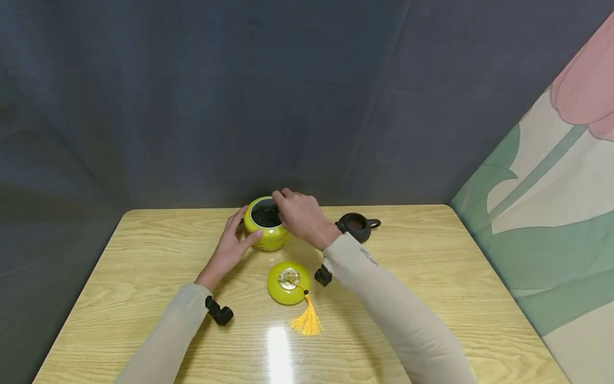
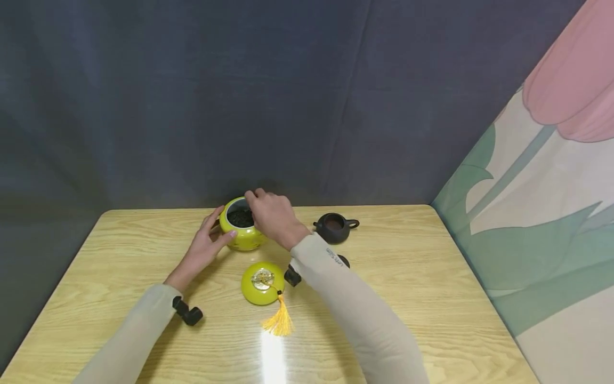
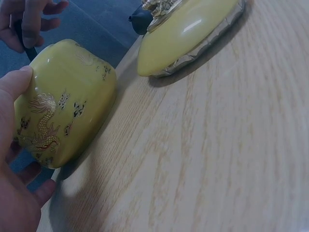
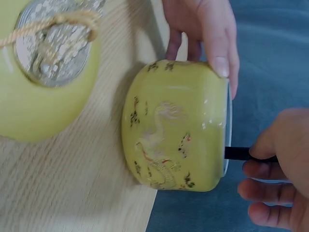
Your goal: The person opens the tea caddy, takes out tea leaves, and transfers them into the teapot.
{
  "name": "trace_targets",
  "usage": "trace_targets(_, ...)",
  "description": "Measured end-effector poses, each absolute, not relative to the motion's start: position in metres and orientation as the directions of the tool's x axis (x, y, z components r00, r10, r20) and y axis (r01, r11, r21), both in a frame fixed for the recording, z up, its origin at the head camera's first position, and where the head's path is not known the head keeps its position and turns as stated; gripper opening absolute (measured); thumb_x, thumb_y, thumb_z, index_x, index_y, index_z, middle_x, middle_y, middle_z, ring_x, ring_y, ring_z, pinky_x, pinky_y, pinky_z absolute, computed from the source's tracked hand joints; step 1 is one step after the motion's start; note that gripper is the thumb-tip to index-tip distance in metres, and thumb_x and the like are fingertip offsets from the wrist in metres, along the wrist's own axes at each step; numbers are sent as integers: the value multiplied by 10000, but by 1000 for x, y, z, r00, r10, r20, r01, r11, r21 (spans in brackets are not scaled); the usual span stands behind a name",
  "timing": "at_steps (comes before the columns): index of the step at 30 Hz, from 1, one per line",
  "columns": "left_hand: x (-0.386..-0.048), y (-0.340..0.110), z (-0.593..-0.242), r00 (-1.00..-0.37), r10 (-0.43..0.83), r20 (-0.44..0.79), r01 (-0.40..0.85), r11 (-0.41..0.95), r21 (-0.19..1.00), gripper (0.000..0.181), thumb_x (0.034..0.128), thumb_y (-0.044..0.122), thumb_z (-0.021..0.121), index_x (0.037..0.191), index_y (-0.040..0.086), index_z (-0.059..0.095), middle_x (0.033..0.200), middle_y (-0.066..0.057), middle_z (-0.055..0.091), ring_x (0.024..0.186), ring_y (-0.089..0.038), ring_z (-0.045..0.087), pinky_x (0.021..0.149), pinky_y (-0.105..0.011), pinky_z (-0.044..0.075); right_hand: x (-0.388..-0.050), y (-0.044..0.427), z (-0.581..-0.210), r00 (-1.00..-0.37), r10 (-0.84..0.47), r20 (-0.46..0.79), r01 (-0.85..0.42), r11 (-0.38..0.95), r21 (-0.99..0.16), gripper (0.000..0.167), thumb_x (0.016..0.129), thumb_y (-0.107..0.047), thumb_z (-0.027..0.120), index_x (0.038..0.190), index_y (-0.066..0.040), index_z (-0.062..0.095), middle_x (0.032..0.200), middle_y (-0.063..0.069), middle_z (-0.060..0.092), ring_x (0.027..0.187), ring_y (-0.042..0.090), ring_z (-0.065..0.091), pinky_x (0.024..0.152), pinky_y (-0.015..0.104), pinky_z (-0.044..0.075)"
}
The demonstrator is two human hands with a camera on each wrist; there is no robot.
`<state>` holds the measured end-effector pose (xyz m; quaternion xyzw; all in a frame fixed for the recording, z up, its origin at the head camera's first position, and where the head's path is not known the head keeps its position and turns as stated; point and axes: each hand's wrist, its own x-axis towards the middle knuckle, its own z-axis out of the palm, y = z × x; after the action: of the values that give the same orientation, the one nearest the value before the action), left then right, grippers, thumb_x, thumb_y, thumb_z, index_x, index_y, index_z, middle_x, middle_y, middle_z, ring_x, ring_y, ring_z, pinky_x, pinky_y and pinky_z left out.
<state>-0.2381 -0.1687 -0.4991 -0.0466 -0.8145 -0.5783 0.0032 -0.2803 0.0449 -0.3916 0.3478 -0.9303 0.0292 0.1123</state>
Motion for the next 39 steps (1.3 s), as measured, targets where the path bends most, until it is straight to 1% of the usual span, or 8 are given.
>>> trace_targets(3,-238,-168,-500,-995,79,63,85,322,943,873,1047,348,700,1723,152,183,1763,-144,201,1589,-352,321,1306,-595,304,-281,44,-395,-729,-649,217,-653,755,63,244,1066,-135,609,1303,-88,639,1116,113,718,873,264,740,619,414,631)
trace_targets(8,-237,-167,-499,-995,78,60,82,327,942,870,1047,337,702,1724,167,183,1761,-144,205,1587,-348,324,1309,-586,306,-282,44,-398,-742,-644,188,-649,760,41,256,1071,-135,603,1323,-101,637,1155,120,724,898,275,747,635,430,636)
trace_targets(14,-235,-167,-498,-996,74,47,69,323,944,875,1047,334,701,1727,184,171,1767,-140,191,1606,-342,305,1335,-568,274,-282,45,-398,-742,-645,182,-660,751,-27,184,1067,-102,584,1234,-106,660,1090,105,727,859,274,739,625,439,624)
trace_targets(20,-235,-166,-497,-996,75,47,68,318,946,878,1047,323,702,1726,162,169,1768,-137,186,1606,-340,306,1339,-563,268,-282,45,-397,-751,-643,147,-658,748,-90,152,1064,-110,588,1175,-99,692,1035,79,722,833,254,716,641,433,611)
trace_targets(23,-236,-166,-497,-996,78,49,71,317,946,878,1048,313,702,1725,149,168,1767,-141,187,1602,-345,309,1335,-570,271,-281,45,-396,-754,-643,137,-657,745,-119,124,1059,-105,596,1138,-98,691,1003,68,707,806,236,685,631,405,582)
trace_targets(29,-237,-165,-498,-996,78,50,72,312,947,879,1047,309,703,1725,146,168,1766,-139,190,1598,-344,311,1331,-575,275,-280,48,-394,-758,-641,120,-651,735,-187,62,1057,-86,596,1060,-121,648,966,48,676,762,197,599,631,331,482)
trace_targets(33,-237,-165,-498,-996,77,50,72,310,948,877,1048,304,703,1726,158,167,1768,-138,186,1599,-342,310,1332,-572,275,-281,48,-394,-760,-640,109,-644,722,-253,69,1056,-70,595,1034,-127,629,957,43,665,751,183,572,647,307,454)
trace_targets(39,-236,-165,-498,-996,76,50,72,316,946,864,1053,287,694,1727,173,167,1766,-142,185,1596,-346,315,1328,-571,284,-283,49,-396,-748,-654,114,-643,671,-368,85,1049,-53,598,990,-111,617,889,47,643,697,151,537,634,262,420)
